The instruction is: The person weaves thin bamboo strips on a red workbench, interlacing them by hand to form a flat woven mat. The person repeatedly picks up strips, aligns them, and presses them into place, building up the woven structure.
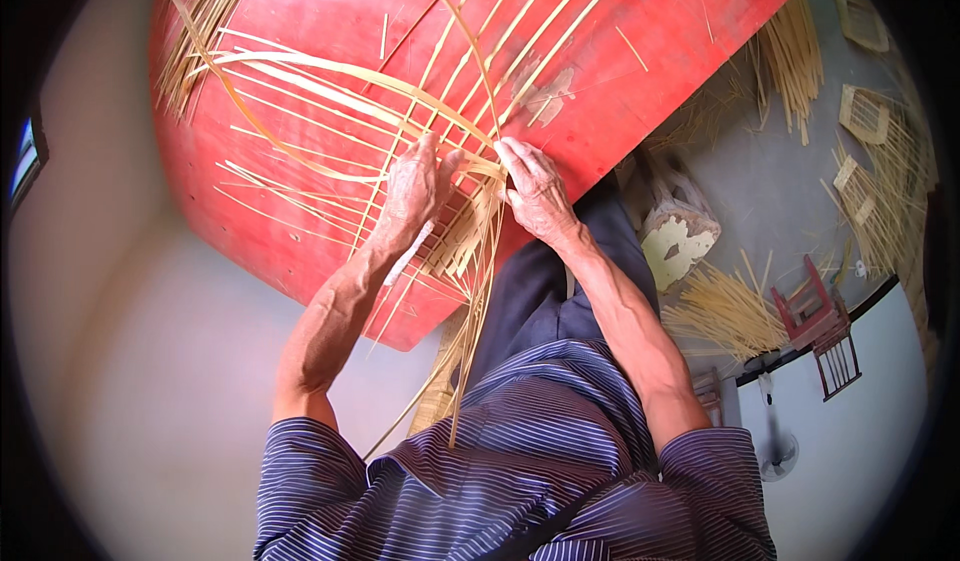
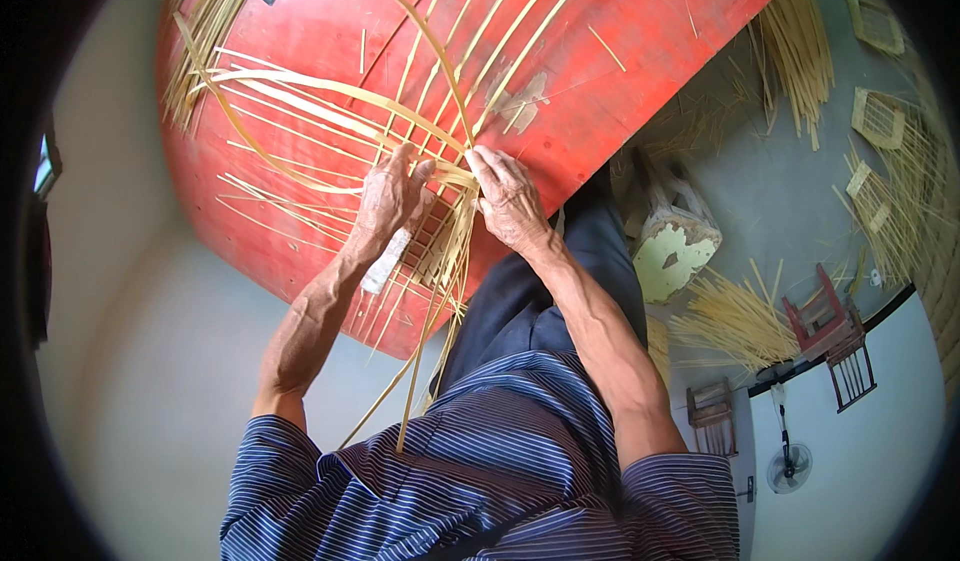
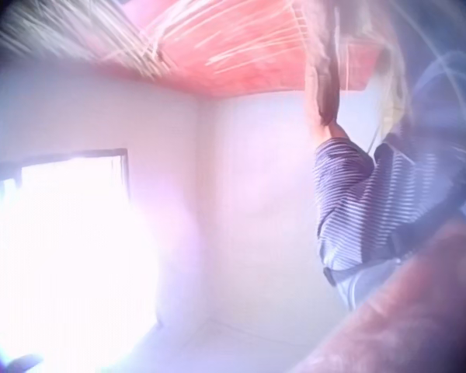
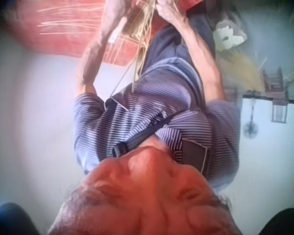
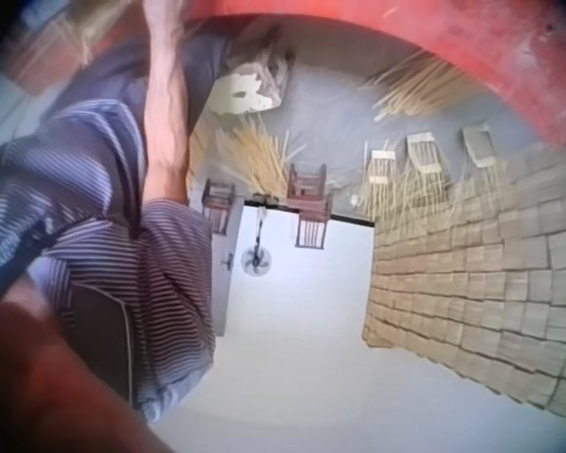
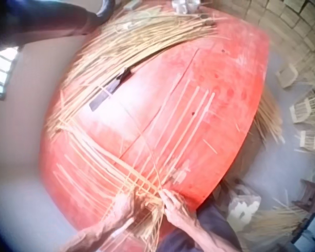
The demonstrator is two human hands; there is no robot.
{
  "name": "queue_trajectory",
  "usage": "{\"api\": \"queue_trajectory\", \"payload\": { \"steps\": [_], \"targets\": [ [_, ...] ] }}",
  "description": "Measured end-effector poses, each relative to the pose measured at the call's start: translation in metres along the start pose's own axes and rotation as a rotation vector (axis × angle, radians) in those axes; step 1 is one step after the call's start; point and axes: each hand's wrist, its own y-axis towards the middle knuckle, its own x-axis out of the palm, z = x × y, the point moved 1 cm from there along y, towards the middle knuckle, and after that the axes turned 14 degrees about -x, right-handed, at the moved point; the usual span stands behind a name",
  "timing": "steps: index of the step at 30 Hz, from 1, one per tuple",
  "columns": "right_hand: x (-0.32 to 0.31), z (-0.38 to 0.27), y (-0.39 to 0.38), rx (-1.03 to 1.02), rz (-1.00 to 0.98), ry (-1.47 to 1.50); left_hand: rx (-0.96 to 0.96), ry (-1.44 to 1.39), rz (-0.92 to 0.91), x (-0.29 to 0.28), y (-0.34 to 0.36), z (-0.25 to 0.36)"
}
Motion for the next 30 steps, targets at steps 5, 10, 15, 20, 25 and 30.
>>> {"api": "queue_trajectory", "payload": {
  "steps": [5,10,15,20,25,30],
  "targets": [
    [0.003,0.006,0.002,-0.058,-0.108,-0.012,-0.154,-0.801,0.076,0.021,0.013,-0.011],
    [0.006,0.01,-0.001,-0.072,-0.117,0.011,-0.203,-1.201,0.032,0.012,0.01,0.017],
    [0.007,0.009,0.0,-0.066,-0.104,0.012,-0.127,-1.205,-0.045,0.009,0.015,0.016],
    [0.003,0.009,0.002,-0.076,-0.099,0.065,0.004,-0.62,-0.035,0.0,0.035,0.009],
    [0.004,0.007,0.001,-0.066,-0.069,0.08,0.381,0.149,0.273,-0.012,0.049,0.011],
    [0.007,0.007,0.0,-0.032,-0.037,0.11,0.486,0.348,0.314,-0.021,0.047,0.017]
  ]
}}
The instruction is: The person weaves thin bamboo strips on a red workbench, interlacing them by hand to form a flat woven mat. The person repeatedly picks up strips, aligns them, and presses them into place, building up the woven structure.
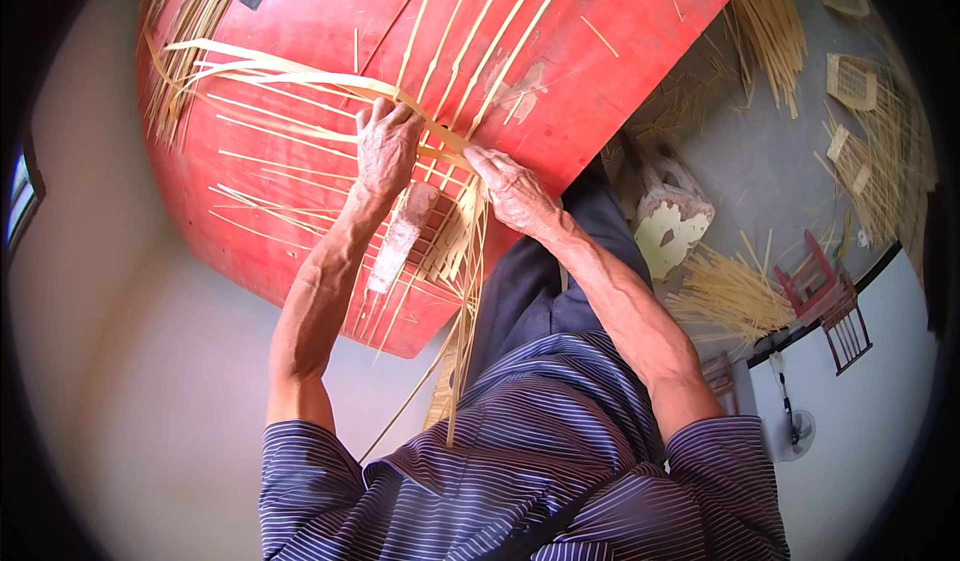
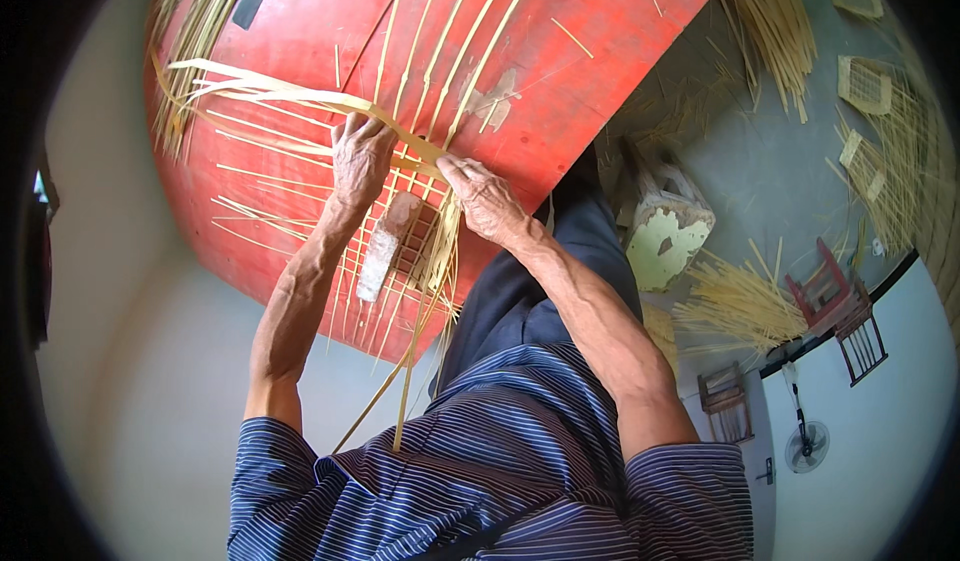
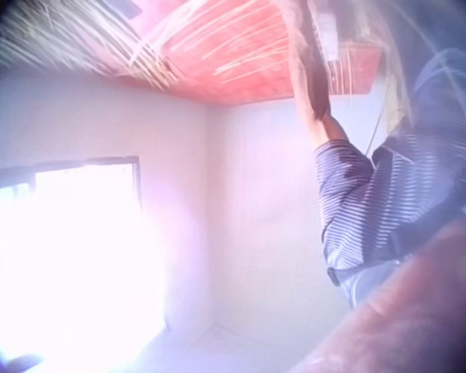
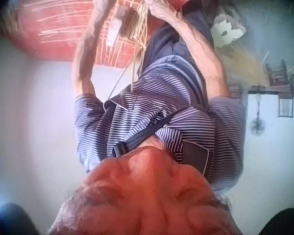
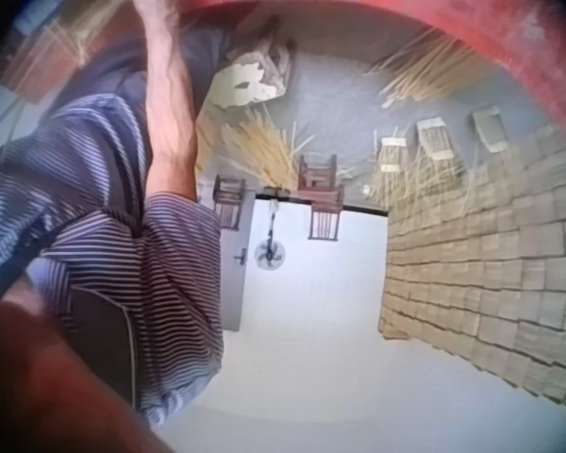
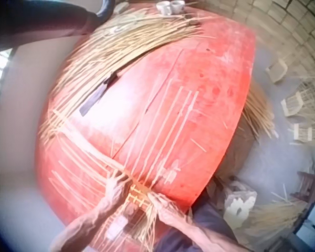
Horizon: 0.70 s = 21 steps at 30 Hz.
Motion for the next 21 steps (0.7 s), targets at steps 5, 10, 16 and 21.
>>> {"api": "queue_trajectory", "payload": {
  "steps": [5,10,16,21],
  "targets": [
    [0.001,0.001,-0.002,0.027,-0.004,0.02,0.025,0.085,-0.022,-0.001,-0.003,0.003],
    [0.004,0.002,-0.001,0.0,0.024,0.012,-0.075,-0.154,-0.235,0.017,0.0,-0.022],
    [0.005,0.002,0.003,-0.061,-0.028,-0.014,-0.328,-0.44,-0.396,-0.002,0.003,-0.026],
    [-0.002,0.011,-0.003,-0.118,-0.085,-0.116,-0.444,-0.75,-0.358,0.025,0.008,-0.018]
  ]
}}
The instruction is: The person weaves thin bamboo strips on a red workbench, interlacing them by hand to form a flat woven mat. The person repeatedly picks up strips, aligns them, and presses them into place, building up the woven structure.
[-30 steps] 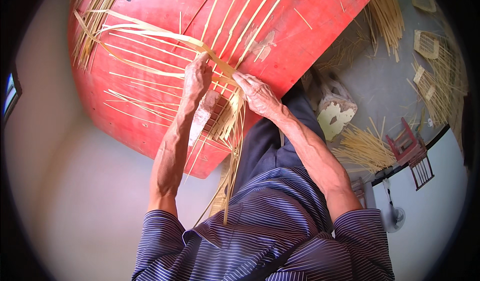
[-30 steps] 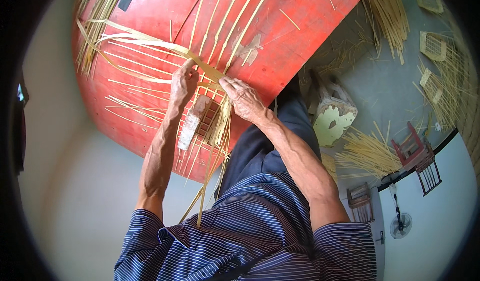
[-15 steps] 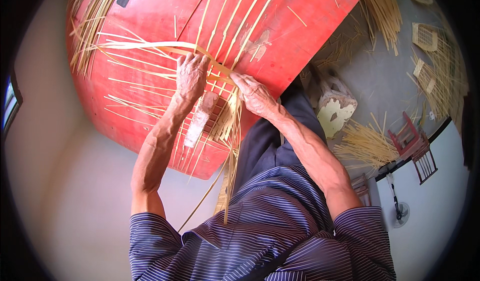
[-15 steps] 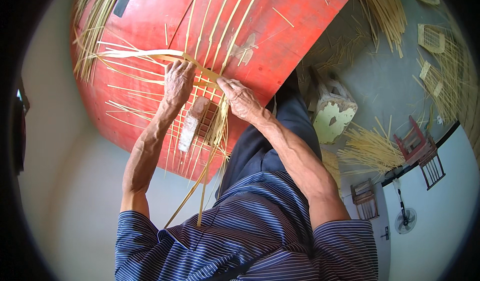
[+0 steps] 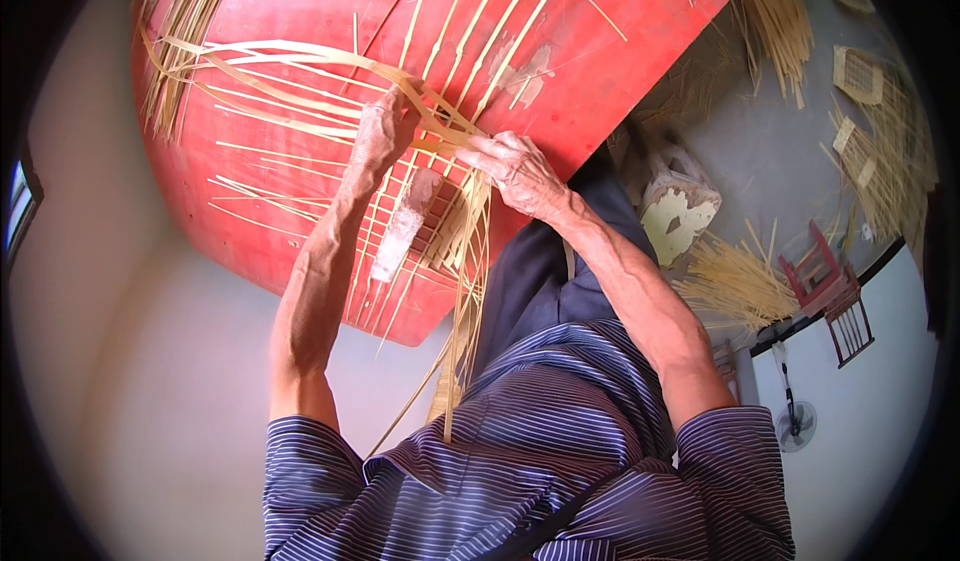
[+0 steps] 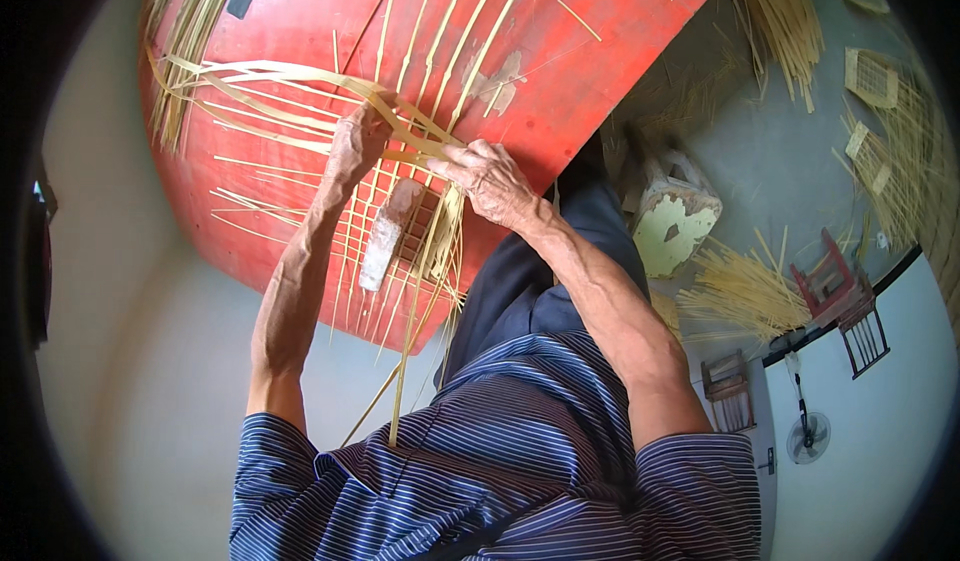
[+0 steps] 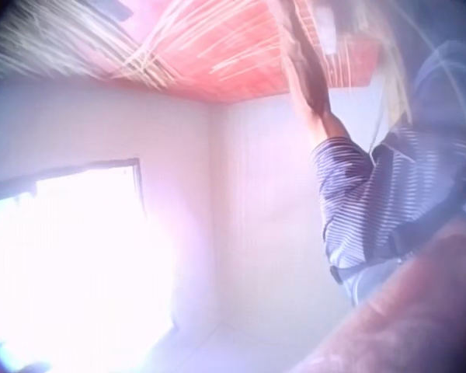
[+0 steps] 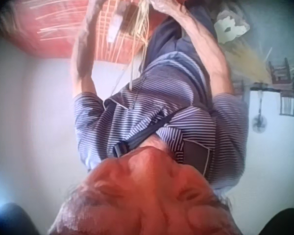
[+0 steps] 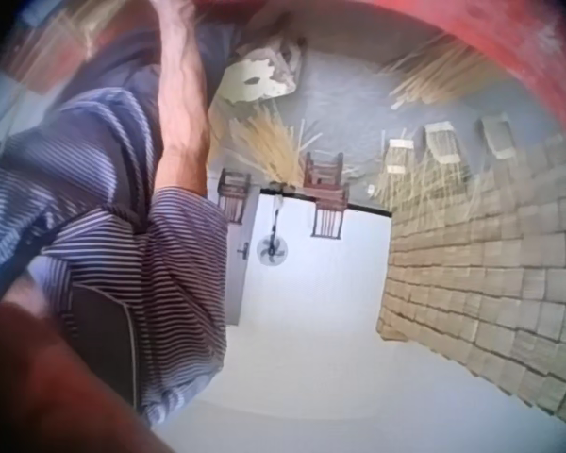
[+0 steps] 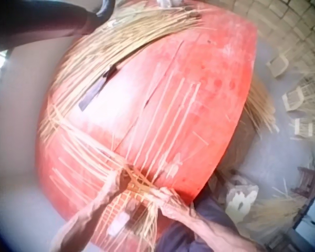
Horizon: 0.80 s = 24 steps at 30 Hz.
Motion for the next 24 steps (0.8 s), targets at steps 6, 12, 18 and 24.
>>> {"api": "queue_trajectory", "payload": {
  "steps": [6,12,18,24],
  "targets": [
    [-0.007,-0.009,0.01,-0.029,-0.122,-0.098,0.104,-0.64,0.083,0.019,0.009,0.01],
    [-0.006,-0.01,0.009,0.049,-0.163,-0.076,-0.184,-1.222,-0.642,0.024,0.054,-0.003],
    [-0.007,-0.01,0.007,0.091,-0.196,-0.087,-0.078,-0.668,-0.733,0.025,0.063,0.026],
    [-0.007,-0.011,0.008,0.081,-0.18,-0.043,-0.111,-0.778,-0.869,0.032,0.052,0.023]
  ]
}}
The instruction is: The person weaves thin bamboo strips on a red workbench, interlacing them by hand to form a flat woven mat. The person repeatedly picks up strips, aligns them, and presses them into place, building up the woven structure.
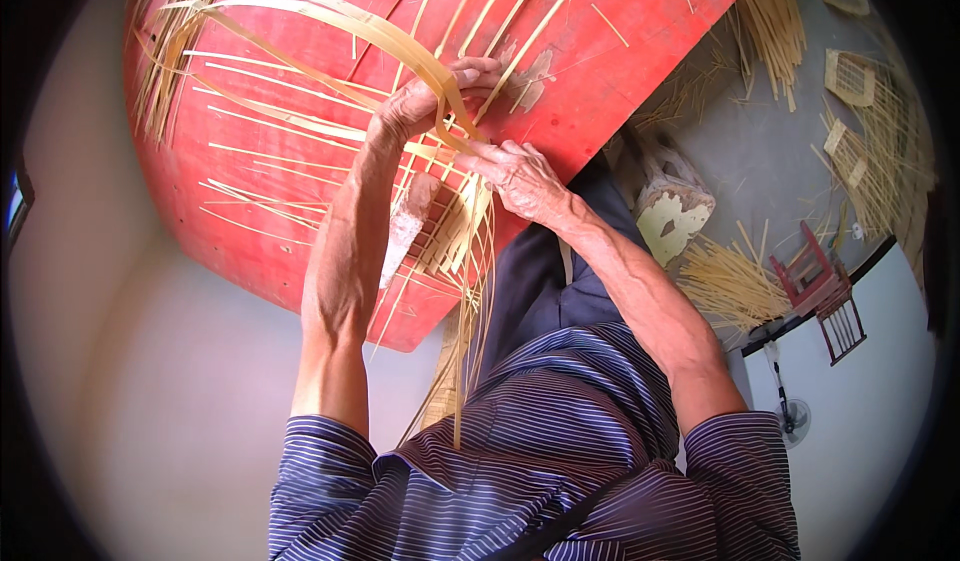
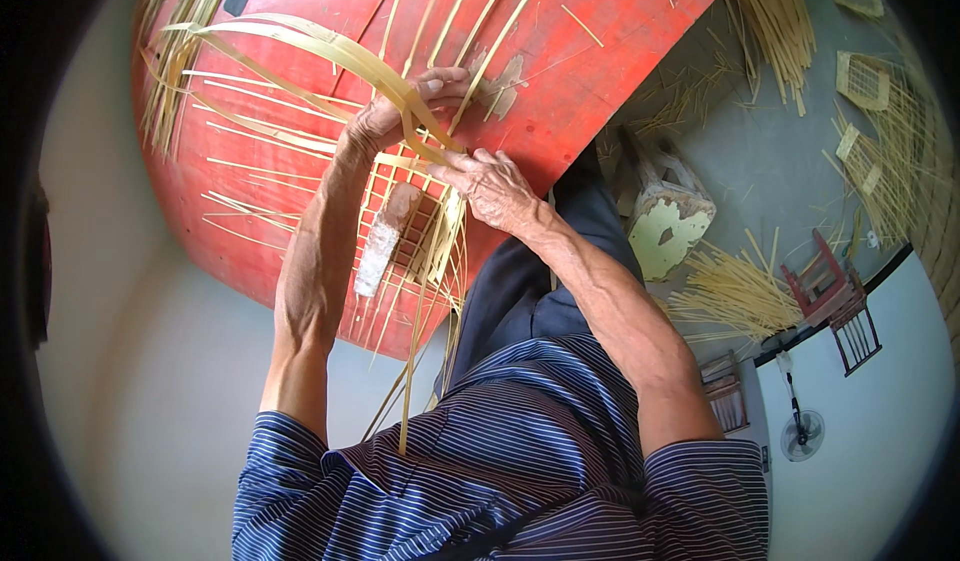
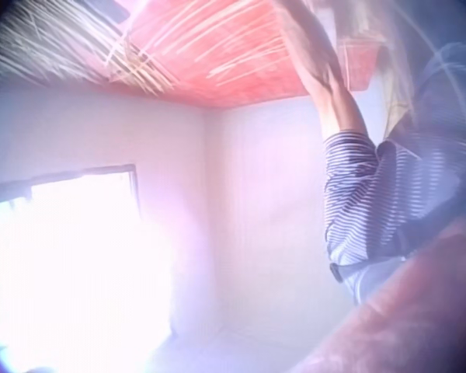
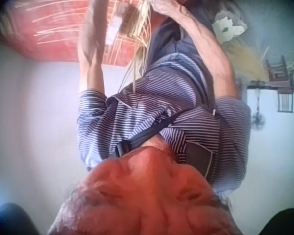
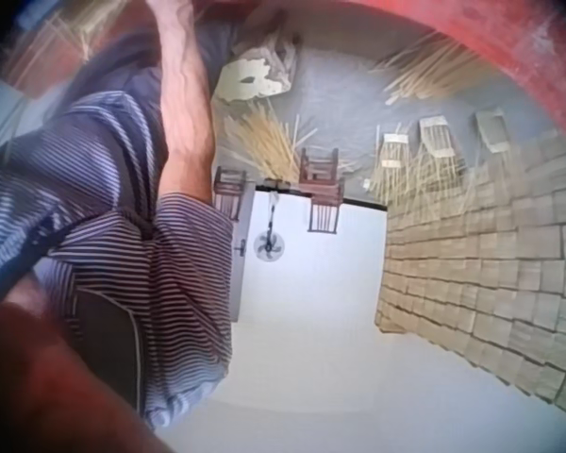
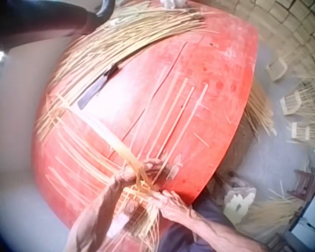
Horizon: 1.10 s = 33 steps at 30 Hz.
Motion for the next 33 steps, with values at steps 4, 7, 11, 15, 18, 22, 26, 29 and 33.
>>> {"api": "queue_trajectory", "payload": {
  "steps": [4,7,11,15,18,22,26,29,33],
  "targets": [
    [-0.002,-0.001,0.001,0.014,0.005,0.034,-0.055,0.06,-0.012,-0.006,-0.006,0.0],
    [-0.002,-0.001,-0.001,0.039,-0.005,0.04,-0.028,0.092,0.02,0.001,-0.015,0.001],
    [-0.001,-0.001,0.0,0.032,0.007,0.05,0.045,0.181,0.04,0.007,-0.016,0.006],
    [-0.001,-0.002,0.0,0.033,0.008,0.049,0.032,0.037,0.001,0.014,-0.007,0.008],
    [-0.001,-0.002,0.0,0.027,0.038,0.05,-0.056,0.008,-0.065,0.012,-0.004,0.011],
    [-0.001,-0.002,0.001,0.03,0.027,0.058,-0.051,-0.003,0.037,0.005,-0.011,0.002],
    [-0.004,-0.003,0.002,0.018,0.03,0.081,0.15,-0.021,0.212,0.006,-0.02,-0.005],
    [-0.001,0.0,-0.003,0.034,0.049,0.074,0.066,0.111,0.491,0.006,-0.026,-0.005],
    [-0.001,-0.001,-0.001,0.021,0.071,0.086,0.289,0.158,1.053,0.042,-0.038,-0.002]
  ]
}}
